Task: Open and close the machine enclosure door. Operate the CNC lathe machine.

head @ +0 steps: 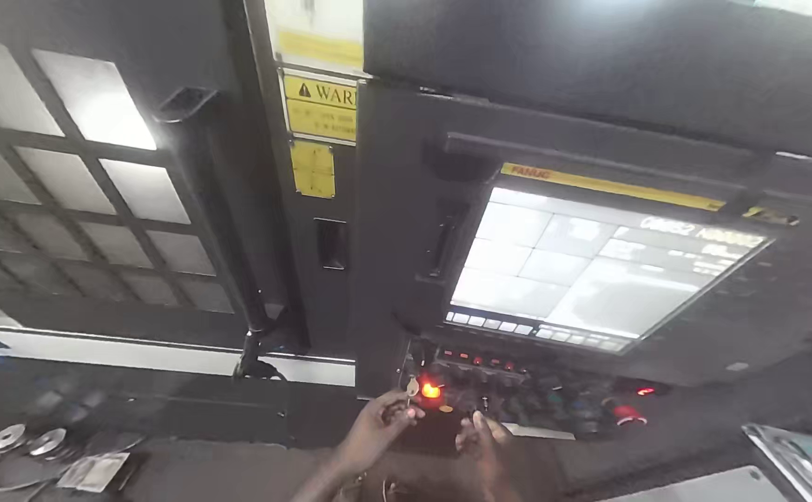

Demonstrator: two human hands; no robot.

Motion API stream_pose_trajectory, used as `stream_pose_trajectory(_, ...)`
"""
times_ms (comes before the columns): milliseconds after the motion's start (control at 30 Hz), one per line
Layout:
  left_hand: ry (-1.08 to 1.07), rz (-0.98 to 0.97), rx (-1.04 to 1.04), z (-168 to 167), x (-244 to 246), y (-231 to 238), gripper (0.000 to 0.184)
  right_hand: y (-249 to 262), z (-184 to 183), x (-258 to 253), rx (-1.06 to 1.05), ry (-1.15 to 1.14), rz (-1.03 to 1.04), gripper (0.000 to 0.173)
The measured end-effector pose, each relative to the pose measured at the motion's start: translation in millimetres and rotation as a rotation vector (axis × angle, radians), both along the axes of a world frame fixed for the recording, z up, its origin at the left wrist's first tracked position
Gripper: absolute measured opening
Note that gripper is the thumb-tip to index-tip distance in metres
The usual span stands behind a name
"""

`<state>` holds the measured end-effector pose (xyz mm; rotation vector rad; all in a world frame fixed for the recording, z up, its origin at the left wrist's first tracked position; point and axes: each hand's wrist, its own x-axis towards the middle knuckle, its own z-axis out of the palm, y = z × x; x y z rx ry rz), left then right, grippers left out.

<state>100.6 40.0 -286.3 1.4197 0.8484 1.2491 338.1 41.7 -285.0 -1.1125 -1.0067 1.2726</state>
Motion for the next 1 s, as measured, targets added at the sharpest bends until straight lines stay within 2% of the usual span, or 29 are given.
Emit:
stream_pose_trajectory(167,0.058,0.023,-0.004,1.2,1.8,-1.2,0.025,-1.8,5.0,3.1,-0.011,-0.027,0.017,0.033)
stream_pose_trajectory(333,-0.008,-0.001,0.023,-4.1,0.3,1.2,0.026,0.5,0.6,0.3,0.004,0.003,0.000,0.033)
stream_pose_trajectory(1000,0.011,0.001,-0.017,-2.2,0.1,1.6,0.027,2.3,-1.1,0.8,0.024,-0.023,-0.007,0.035)
